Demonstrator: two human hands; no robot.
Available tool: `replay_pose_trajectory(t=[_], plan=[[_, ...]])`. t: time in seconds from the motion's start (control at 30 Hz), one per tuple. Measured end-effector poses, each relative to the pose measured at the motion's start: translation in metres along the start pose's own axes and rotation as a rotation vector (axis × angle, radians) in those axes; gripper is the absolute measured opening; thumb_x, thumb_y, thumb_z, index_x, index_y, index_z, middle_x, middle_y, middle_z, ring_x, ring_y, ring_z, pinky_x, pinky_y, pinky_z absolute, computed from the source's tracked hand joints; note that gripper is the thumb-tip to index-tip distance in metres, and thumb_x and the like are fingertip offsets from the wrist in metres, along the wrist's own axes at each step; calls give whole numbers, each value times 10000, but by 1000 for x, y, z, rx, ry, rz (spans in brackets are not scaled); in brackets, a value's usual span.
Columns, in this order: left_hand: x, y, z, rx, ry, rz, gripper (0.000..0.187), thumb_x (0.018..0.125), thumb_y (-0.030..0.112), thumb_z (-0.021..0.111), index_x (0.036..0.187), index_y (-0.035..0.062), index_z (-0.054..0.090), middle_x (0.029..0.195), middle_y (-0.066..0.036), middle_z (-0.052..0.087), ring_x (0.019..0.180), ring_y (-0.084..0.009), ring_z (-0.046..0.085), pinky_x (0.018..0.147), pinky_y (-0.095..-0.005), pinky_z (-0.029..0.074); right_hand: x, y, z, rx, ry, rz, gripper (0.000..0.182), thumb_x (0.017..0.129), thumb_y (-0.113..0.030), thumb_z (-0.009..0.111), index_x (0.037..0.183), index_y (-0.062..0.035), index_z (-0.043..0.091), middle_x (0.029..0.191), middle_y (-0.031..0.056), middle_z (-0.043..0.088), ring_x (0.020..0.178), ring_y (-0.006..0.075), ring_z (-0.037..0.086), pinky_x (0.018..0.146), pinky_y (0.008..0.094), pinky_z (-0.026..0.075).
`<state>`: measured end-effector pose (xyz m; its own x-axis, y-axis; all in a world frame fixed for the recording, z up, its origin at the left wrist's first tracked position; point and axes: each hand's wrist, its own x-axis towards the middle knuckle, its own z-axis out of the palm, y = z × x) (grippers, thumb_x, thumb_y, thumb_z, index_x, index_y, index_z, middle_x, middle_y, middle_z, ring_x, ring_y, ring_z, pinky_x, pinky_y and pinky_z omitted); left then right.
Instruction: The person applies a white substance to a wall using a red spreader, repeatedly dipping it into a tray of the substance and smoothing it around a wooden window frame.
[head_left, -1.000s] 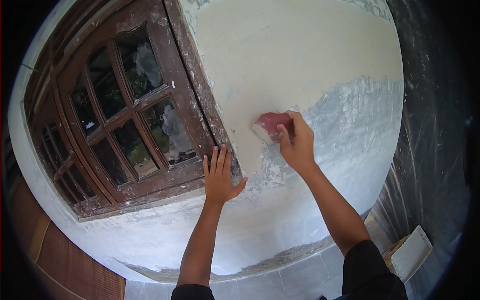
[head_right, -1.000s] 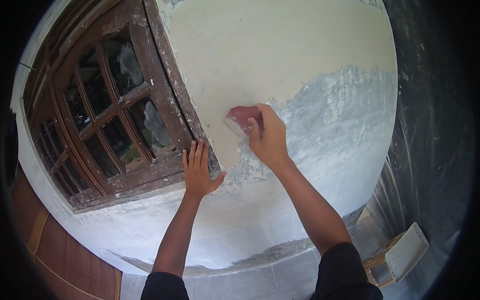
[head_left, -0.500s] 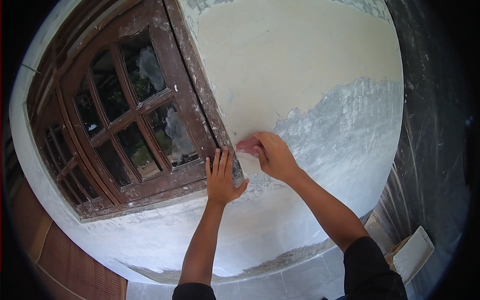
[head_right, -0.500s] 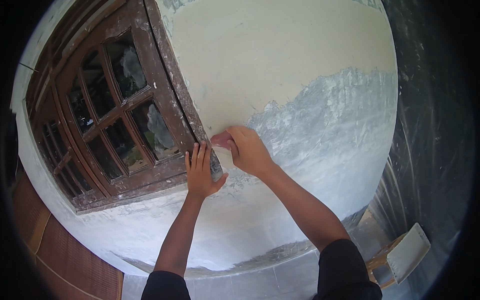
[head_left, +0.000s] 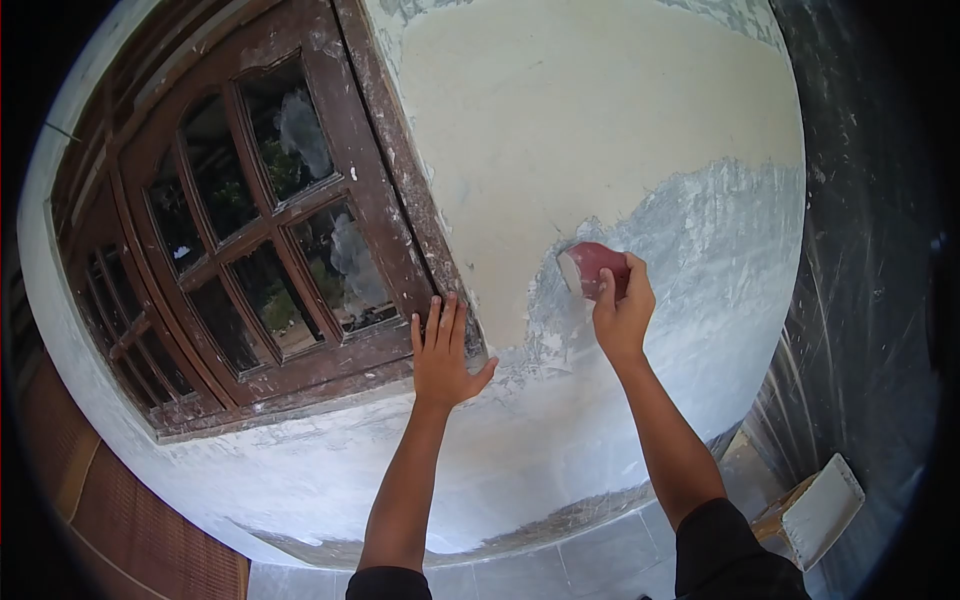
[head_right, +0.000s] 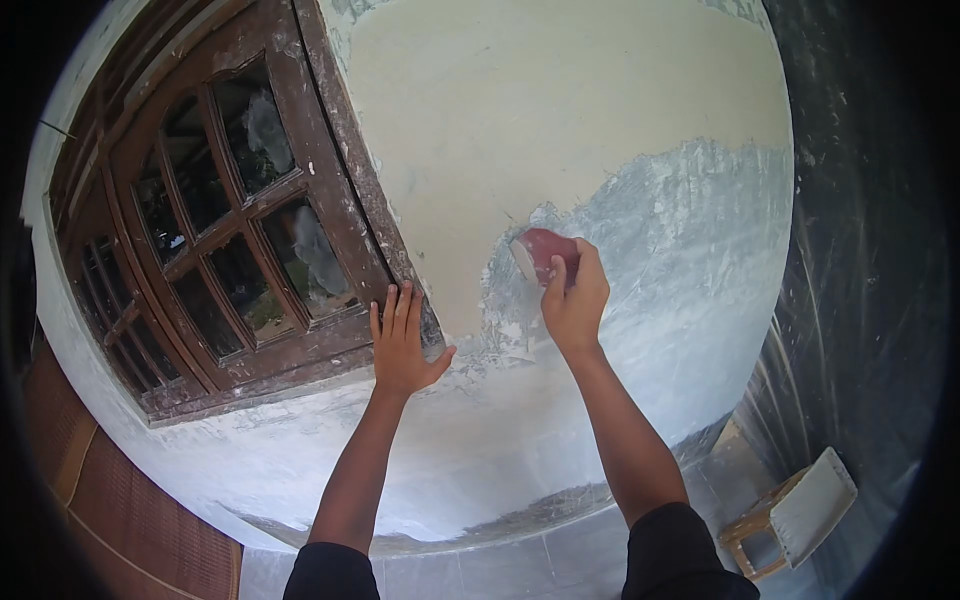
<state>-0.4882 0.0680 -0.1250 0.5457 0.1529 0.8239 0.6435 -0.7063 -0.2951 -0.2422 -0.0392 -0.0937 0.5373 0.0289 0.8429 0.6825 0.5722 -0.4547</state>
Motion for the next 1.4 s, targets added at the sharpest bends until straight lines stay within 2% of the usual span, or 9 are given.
replay_pose_trajectory(t=[0.1,0.23,0.43,0.57,0.77,0.97,1.17,1.3,1.4], plan=[[0,0,0,1,-8,-4,995,731,467,746,1497,3,313,1588,-168,277,1487,-356,214,1177,-602,110,-15,-13,-2,96,-112,35,256,899,12,592,1148,49,550,946,212,646,830,353,664,735,386,523],[2,2,-4,-2,-11,-24,911,755,477,713,1457,-7,394,1579,-146,316,1468,-354,265,1172,-596,150,-56,-4,18,-9,-556,-372,316,861,33,621,1163,43,529,988,225,614,852,397,619,724,389,512],[-1,1,1,6,-5,-8,992,737,479,738,1496,-1,316,1587,-172,279,1484,-363,218,1176,-605,111,-11,-9,7,67,38,27,252,905,9,597,1146,61,544,910,208,649,773,310,673,678,333,532],[0,1,-3,-16,-24,-14,978,744,473,733,1493,-3,321,1584,-171,283,1481,-367,221,1177,-607,112,-40,-24,29,7,-512,-417,319,843,48,636,1144,24,532,943,205,598,840,384,636,702,406,521],[-1,0,0,-13,-8,-1,973,743,471,734,1484,-14,330,1581,-174,289,1482,-369,220,1176,-609,115,16,-14,20,-33,76,13,249,914,-17,579,1143,76,547,990,242,630,881,384,646,750,406,519],[1,2,-3,-24,-23,-7,970,742,471,737,1479,-15,335,1584,-173,282,1482,-376,216,1173,-617,118,-34,-22,40,9,-474,-252,325,857,13,605,1169,57,525,1025,251,611,906,425,619,782,449,506],[0,0,1,-8,-2,5,978,735,468,742,1480,-15,332,1582,-176,283,1481,-377,218,1172,-620,115,27,-14,16,24,106,19,253,894,1,574,1137,72,556,958,233,641,809,390,650,735,403,520],[1,1,-3,-13,-33,-9,988,741,471,740,1491,-11,313,1586,-172,274,1481,-376,215,1173,-620,112,-14,-25,37,50,-423,-361,328,833,57,641,1145,45,542,962,233,642,823,393,661,722,398,526],[1,0,-2,4,-27,3,994,742,478,737,1492,-12,307,1586,-174,273,1480,-374,217,1173,-620,112,6,-12,35,7,-300,-221,299,860,13,620,1149,53,558,974,241,641,846,413,646,745,413,523]])
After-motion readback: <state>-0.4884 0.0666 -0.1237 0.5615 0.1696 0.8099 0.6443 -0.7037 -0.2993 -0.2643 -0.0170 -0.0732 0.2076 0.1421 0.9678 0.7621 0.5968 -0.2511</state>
